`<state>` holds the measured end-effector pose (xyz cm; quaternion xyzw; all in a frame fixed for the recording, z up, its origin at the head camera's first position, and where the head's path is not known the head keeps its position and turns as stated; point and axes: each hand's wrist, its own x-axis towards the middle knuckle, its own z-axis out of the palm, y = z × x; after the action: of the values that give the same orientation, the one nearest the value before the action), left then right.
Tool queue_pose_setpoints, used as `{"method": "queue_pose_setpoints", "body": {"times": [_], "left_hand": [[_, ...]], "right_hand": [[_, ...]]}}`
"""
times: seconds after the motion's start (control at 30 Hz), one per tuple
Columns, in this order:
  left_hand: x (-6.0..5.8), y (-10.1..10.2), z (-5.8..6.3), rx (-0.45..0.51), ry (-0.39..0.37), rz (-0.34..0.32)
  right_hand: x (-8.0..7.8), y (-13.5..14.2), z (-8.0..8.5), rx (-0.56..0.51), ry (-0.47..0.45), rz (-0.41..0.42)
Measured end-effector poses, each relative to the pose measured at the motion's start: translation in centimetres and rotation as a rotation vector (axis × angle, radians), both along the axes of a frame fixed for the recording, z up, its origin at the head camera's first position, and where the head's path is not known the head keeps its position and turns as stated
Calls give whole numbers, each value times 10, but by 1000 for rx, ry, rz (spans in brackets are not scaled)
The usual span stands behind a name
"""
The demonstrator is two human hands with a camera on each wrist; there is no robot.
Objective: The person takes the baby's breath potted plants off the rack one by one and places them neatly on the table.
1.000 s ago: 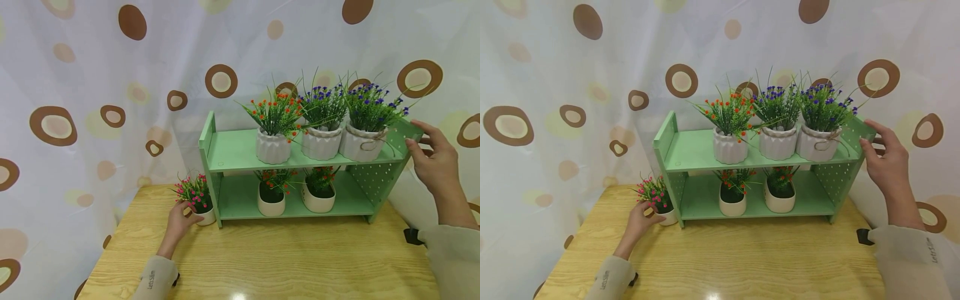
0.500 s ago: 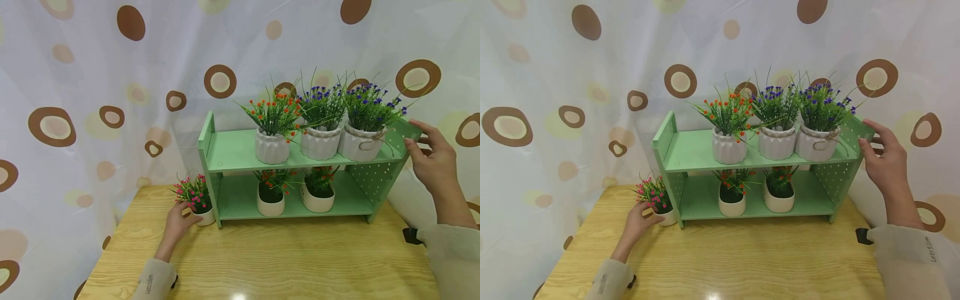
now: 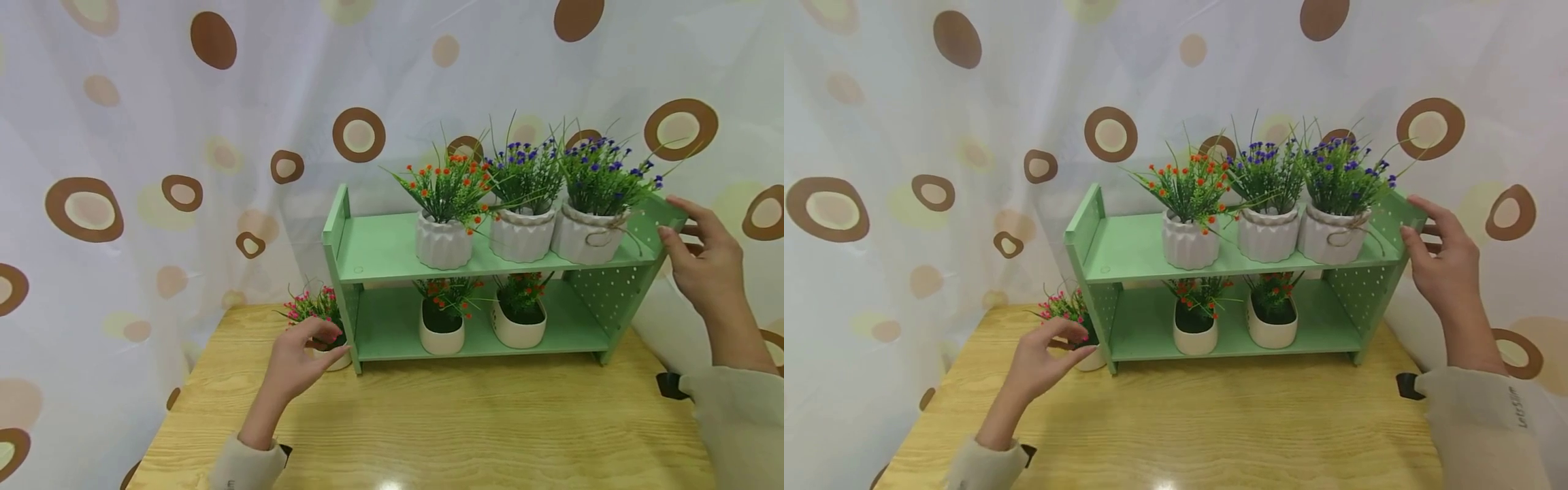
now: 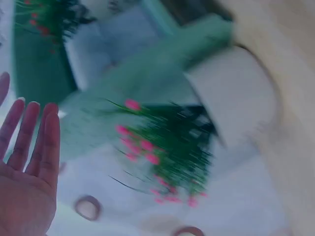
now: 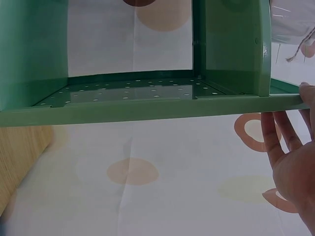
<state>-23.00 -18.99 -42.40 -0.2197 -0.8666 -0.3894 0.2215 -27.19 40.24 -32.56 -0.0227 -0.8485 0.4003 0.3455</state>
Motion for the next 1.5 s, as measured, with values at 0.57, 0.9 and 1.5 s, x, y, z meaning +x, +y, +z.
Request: {"method": "queue_pose_setpoints", "body": {"times": [0.57,0.9,1.5], "left_hand": [[-54,121,87,179,170,-143],[-71,162,107,122,-129,-1],[-76,172,102,137,-76,78]], "right_hand": [[-3,0,1,12,-8,-12],[-2,1,2,10,-9,-15],[-3,3,-3,8,-2,-10]]}}
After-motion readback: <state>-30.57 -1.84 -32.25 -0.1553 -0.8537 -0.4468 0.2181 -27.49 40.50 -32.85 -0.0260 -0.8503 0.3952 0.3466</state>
